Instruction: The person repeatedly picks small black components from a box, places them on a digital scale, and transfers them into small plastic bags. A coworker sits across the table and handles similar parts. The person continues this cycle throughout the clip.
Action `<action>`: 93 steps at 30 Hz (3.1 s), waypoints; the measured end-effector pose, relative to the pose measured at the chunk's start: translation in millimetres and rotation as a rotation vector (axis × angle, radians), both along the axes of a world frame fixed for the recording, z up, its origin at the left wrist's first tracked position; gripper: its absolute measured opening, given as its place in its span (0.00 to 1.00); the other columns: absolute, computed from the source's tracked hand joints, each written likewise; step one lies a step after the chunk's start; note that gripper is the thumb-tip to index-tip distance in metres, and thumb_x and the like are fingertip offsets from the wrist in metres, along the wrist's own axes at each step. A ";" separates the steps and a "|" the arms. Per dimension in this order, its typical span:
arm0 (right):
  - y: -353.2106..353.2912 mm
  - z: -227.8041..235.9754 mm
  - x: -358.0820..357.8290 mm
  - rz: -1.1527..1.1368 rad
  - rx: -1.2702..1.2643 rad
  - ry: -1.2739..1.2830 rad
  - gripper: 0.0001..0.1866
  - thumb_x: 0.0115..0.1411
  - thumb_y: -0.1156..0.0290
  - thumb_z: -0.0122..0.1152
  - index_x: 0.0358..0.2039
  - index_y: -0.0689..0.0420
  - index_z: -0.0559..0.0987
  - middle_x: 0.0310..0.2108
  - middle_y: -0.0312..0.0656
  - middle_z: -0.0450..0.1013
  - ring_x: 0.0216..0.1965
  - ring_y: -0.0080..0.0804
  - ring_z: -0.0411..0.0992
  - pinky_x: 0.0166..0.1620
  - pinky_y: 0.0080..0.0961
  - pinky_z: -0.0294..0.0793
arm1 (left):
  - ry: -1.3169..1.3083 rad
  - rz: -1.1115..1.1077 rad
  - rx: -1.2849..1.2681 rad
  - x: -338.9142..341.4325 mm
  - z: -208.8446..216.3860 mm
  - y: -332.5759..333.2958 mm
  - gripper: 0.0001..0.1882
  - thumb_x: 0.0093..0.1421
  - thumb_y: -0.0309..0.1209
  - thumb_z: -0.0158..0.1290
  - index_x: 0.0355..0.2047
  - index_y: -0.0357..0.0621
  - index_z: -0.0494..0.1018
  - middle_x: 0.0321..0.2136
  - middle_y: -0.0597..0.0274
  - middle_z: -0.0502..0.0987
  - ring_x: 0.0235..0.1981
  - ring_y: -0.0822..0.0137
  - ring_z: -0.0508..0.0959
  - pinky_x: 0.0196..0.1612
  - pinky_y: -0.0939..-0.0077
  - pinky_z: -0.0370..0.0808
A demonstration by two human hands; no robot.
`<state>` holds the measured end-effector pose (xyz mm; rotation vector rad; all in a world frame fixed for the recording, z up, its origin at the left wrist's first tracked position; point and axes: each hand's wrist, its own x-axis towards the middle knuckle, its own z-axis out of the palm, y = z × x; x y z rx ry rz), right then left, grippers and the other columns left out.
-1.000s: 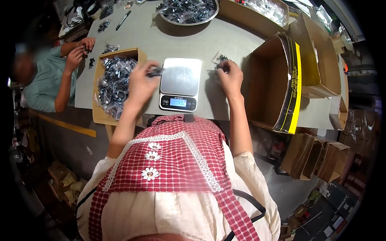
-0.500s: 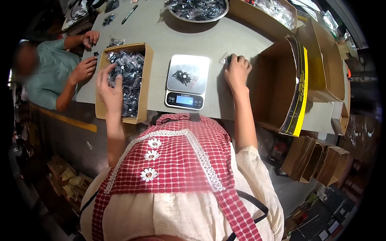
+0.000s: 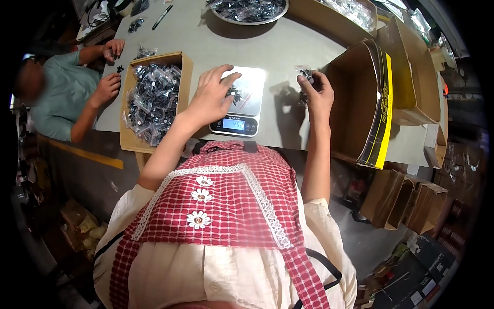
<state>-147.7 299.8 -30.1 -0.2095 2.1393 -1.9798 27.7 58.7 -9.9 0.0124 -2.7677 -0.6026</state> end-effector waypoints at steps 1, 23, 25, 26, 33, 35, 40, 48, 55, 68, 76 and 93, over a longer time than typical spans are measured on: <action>0.7 2.4 1.4 0.017 0.082 -0.007 0.21 0.57 0.68 0.76 0.47 0.66 0.81 0.33 0.34 0.77 0.31 0.17 0.72 0.32 0.15 0.72 | -0.036 -0.016 -0.022 -2.8 -1.5 1.1 0.30 0.53 0.24 0.58 0.58 0.43 0.71 0.60 0.44 0.66 0.63 0.44 0.66 0.67 0.49 0.59; 27.6 -37.1 10.1 0.202 0.862 0.468 0.22 0.53 0.68 0.68 0.45 0.65 0.73 0.53 0.66 0.69 0.46 0.66 0.73 0.48 0.49 0.76 | 0.264 0.575 -0.149 79.6 50.3 -62.8 0.14 0.52 0.24 0.56 0.41 0.46 0.75 0.45 0.56 0.76 0.52 0.50 0.73 0.57 0.52 0.67; 23.6 -37.3 6.9 0.217 0.867 0.401 0.20 0.52 0.70 0.67 0.41 0.66 0.73 0.47 0.63 0.73 0.43 0.63 0.74 0.45 0.47 0.76 | 0.276 0.485 -0.118 66.7 41.1 -57.4 0.13 0.52 0.24 0.56 0.39 0.47 0.76 0.45 0.57 0.76 0.52 0.49 0.73 0.57 0.53 0.67; 21.9 -36.6 6.3 0.220 0.870 0.367 0.18 0.51 0.71 0.67 0.40 0.66 0.73 0.44 0.61 0.75 0.42 0.62 0.75 0.44 0.47 0.76 | 0.237 0.442 -0.077 58.1 36.5 -47.6 0.13 0.51 0.24 0.56 0.39 0.47 0.76 0.46 0.56 0.76 0.52 0.48 0.73 0.58 0.52 0.67; 18.5 -25.0 12.8 0.004 0.415 0.131 0.16 0.54 0.69 0.72 0.41 0.60 0.78 0.29 0.42 0.77 0.29 0.28 0.74 0.35 0.28 0.74 | 0.073 0.197 0.068 -13.3 -1.6 14.0 0.20 0.56 0.28 0.59 0.50 0.42 0.74 0.51 0.49 0.74 0.56 0.46 0.71 0.62 0.52 0.66; 22.9 -21.5 11.9 0.010 0.258 0.039 0.16 0.55 0.70 0.73 0.43 0.59 0.79 0.30 0.37 0.77 0.29 0.23 0.72 0.34 0.22 0.72 | -0.005 0.145 0.046 -27.7 -7.4 25.2 0.25 0.57 0.31 0.61 0.54 0.36 0.72 0.53 0.43 0.72 0.58 0.45 0.70 0.62 0.54 0.66; 12.3 9.5 25.8 0.082 0.009 -0.105 0.18 0.56 0.72 0.73 0.47 0.58 0.81 0.33 0.32 0.77 0.29 0.17 0.71 0.31 0.15 0.66 | -0.120 0.127 0.007 -46.1 -21.4 36.4 0.26 0.57 0.34 0.60 0.53 0.33 0.72 0.50 0.44 0.74 0.55 0.45 0.72 0.60 0.54 0.68; -37.5 39.6 41.7 0.549 0.283 -0.051 0.29 0.63 0.68 0.67 0.63 0.57 0.73 0.55 0.46 0.75 0.47 0.27 0.75 0.51 0.25 0.74 | -0.055 0.284 0.003 -19.3 -2.2 -2.1 0.14 0.55 0.32 0.56 0.42 0.42 0.76 0.34 0.49 0.79 0.40 0.48 0.78 0.48 0.56 0.75; -72.2 9.4 -22.2 0.271 0.375 0.362 0.27 0.59 0.70 0.67 0.60 0.59 0.75 0.57 0.44 0.72 0.50 0.36 0.76 0.54 0.31 0.75 | 0.396 0.522 -0.098 77.2 61.3 -56.6 0.20 0.48 0.22 0.51 0.44 0.46 0.77 0.44 0.54 0.75 0.49 0.48 0.73 0.57 0.53 0.66; -281.3 9.2 -137.7 0.467 0.736 0.719 0.59 0.47 0.50 0.79 0.75 0.37 0.52 0.76 0.65 0.32 0.73 0.78 0.39 0.63 0.86 0.41 | 0.252 0.684 0.066 121.5 16.7 -18.0 0.23 0.56 0.25 0.54 0.54 0.41 0.71 0.57 0.46 0.69 0.57 0.43 0.68 0.63 0.50 0.62; -357.3 37.4 -154.6 0.703 1.168 0.827 0.41 0.47 0.44 0.73 0.64 0.30 0.74 0.77 0.45 0.46 0.77 0.60 0.37 0.63 0.90 0.35 | 0.175 0.621 -0.046 112.5 16.2 -23.0 0.13 0.56 0.25 0.51 0.41 0.45 0.79 0.52 0.54 0.74 0.57 0.50 0.70 0.63 0.52 0.62; -150.1 27.0 -161.9 0.380 0.671 0.734 0.14 0.49 0.65 0.66 0.36 0.55 0.83 0.35 0.51 0.76 0.42 0.50 0.75 0.44 0.43 0.75 | 0.295 0.601 -0.016 108.8 8.9 -25.8 0.10 0.54 0.21 0.51 0.33 0.45 0.81 0.42 0.62 0.80 0.56 0.53 0.73 0.62 0.54 0.63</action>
